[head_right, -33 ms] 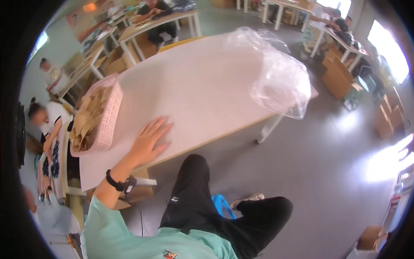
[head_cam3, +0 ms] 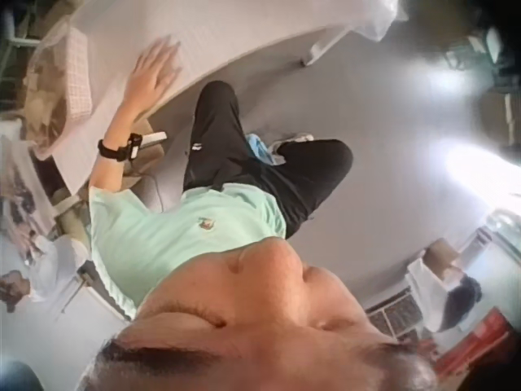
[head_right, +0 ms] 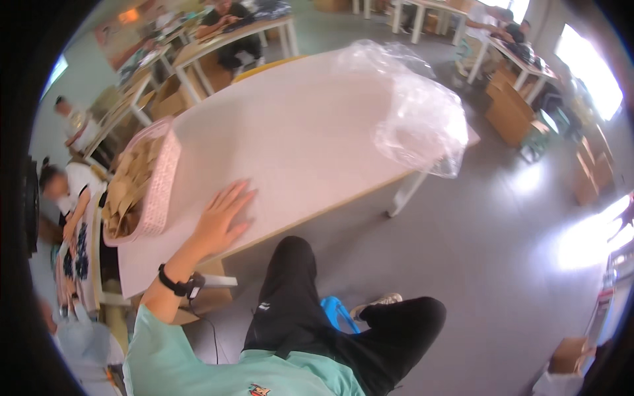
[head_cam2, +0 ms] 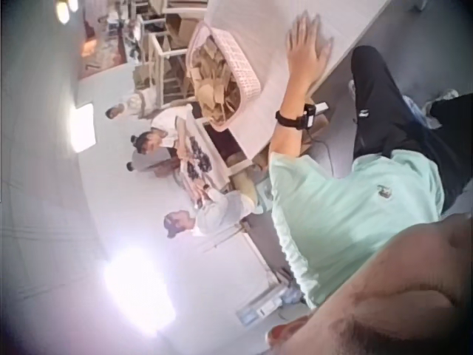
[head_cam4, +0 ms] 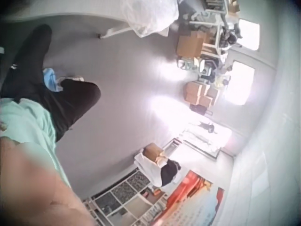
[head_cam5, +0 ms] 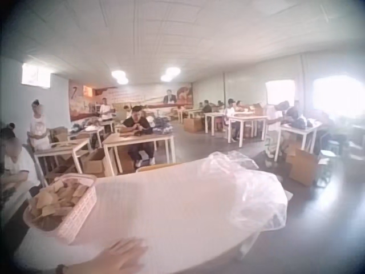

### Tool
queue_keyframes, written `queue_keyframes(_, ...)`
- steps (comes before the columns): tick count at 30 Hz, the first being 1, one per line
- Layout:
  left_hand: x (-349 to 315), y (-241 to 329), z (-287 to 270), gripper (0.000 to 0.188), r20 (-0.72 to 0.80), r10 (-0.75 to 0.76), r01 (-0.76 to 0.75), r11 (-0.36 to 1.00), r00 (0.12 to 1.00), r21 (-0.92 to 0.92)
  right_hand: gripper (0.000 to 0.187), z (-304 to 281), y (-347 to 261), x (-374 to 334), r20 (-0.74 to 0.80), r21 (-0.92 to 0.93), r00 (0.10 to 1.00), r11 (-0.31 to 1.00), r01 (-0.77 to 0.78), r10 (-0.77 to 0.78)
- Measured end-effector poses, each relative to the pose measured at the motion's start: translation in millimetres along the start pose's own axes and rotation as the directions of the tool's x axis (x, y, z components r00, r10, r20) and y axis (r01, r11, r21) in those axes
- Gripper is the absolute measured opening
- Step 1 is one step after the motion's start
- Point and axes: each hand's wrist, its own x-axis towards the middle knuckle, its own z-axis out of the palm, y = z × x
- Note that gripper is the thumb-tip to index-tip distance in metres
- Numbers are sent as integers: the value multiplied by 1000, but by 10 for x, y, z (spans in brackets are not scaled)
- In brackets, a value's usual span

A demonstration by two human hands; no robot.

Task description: Folding cardboard boxes and preparing components on an assembly line workspace.

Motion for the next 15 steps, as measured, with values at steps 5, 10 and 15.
queue_keyframes(5, 1, 18, 7, 65, 25, -65, 66, 997, 998, -36, 32, 22, 484, -645, -12, 167, 993, 979, -116, 119)
queue_keyframes(10, 7, 33, 5, 62, -7, 2, -2, 999, 1000, -45, 32, 98, 924, -1572, 95, 341, 957, 895, -289, 272)
queue_keyframes(15, 27, 59, 1, 59, 12, -47, 47, 999, 999, 28, 33, 66, 899, -2490, 331, 446, 879, 764, -466, 342)
